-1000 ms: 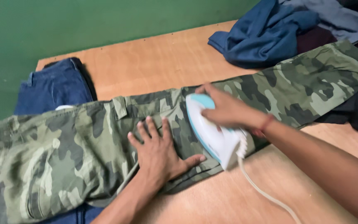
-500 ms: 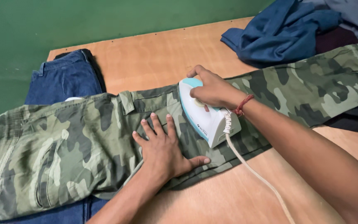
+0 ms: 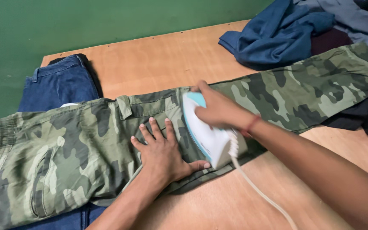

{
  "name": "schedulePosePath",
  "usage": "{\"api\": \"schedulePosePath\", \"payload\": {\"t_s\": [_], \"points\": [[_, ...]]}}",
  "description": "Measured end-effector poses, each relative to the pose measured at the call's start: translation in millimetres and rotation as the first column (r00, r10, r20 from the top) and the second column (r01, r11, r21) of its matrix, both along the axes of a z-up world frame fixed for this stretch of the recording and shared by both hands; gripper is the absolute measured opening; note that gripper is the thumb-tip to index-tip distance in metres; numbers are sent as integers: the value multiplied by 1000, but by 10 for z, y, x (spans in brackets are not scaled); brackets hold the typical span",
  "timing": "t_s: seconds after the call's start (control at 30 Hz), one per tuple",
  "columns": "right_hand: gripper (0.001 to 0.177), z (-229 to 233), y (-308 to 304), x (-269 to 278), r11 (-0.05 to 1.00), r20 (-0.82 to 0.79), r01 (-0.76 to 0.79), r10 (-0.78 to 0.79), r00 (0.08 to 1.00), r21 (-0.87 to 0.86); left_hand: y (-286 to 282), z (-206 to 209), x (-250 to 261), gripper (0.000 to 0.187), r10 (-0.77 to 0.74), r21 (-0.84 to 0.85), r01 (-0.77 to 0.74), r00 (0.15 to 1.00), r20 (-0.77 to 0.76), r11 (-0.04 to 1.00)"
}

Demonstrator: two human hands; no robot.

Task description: The person irons a pair of camouflage-patterned trousers laid flat on a wooden table. They use a handheld electric iron, moving it back and forth along the fabric while holding the trousers in place with the other hand. The person adjusts the trousers' position several times to cover different areas.

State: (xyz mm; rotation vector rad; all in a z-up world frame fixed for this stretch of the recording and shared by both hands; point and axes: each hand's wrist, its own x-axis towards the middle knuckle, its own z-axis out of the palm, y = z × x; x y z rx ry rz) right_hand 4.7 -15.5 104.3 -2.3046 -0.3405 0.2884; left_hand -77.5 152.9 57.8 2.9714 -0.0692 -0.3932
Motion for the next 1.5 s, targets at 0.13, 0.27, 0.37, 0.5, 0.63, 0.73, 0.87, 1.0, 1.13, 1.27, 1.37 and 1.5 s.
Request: {"api": "schedulePosePath", "payload": {"t_s": [0.13, 0.27, 0.37, 0.5, 0.63, 0.73, 0.87, 1.0, 1.13, 1.27, 1.37, 1.5], "points": [[55, -81, 137, 362, 998, 62, 52, -50, 997, -44, 4, 42, -11, 162, -8, 16, 8, 1000, -5, 1000], [55, -30, 36, 178, 998, -1, 27, -27, 1000, -52, -6, 23, -12, 162, -3, 20, 3, 1000, -6, 1000], [54, 10, -193, -129, 992, 10, -22, 24, 1000, -121, -3, 19, 0, 162, -11, 43, 11, 1000, 4, 999], [53, -5, -416, -210, 974, -34, 15, -23, 999, -227, -7, 4, -1, 161, -18, 72, 18, 1000, 6, 997], [52, -133, -442, 164, 981, 160, 36, -5, 987, -193, -5, 8, 0, 163, -19, 51, 18, 1000, 8, 999], [51, -105, -414, 454, 977, 91, 98, -82, 992, -188, -6, 10, -8, 163, -5, 56, 5, 1000, -7, 998], [53, -63, -453, 501, 971, 97, 119, -101, 990, -207, -14, 28, 6, 163, -2, 52, 2, 1000, -6, 999], [51, -15, -636, 266, 962, 31, 115, -110, 993, -248, -14, 26, -4, 162, -4, 54, 5, 1000, -7, 999], [52, 98, -863, 139, 928, -20, 173, -190, 982, -330, -16, 12, 5, 162, -18, 55, 17, 1000, 13, 998], [53, 15, -990, 385, 946, 18, 214, -216, 976, -244, -1, -3, 18, 162, -23, 53, 23, 1000, -1, 998], [52, -40, -1092, 617, 937, 100, 236, -217, 971, -260, -3, -18, 4, 162, -24, 53, 23, 1000, 20, 998], [55, -15, -1158, 666, 922, 136, 214, -178, 975, -324, 2, -11, 8, 163, -20, 67, 19, 1000, 15, 998]]}}
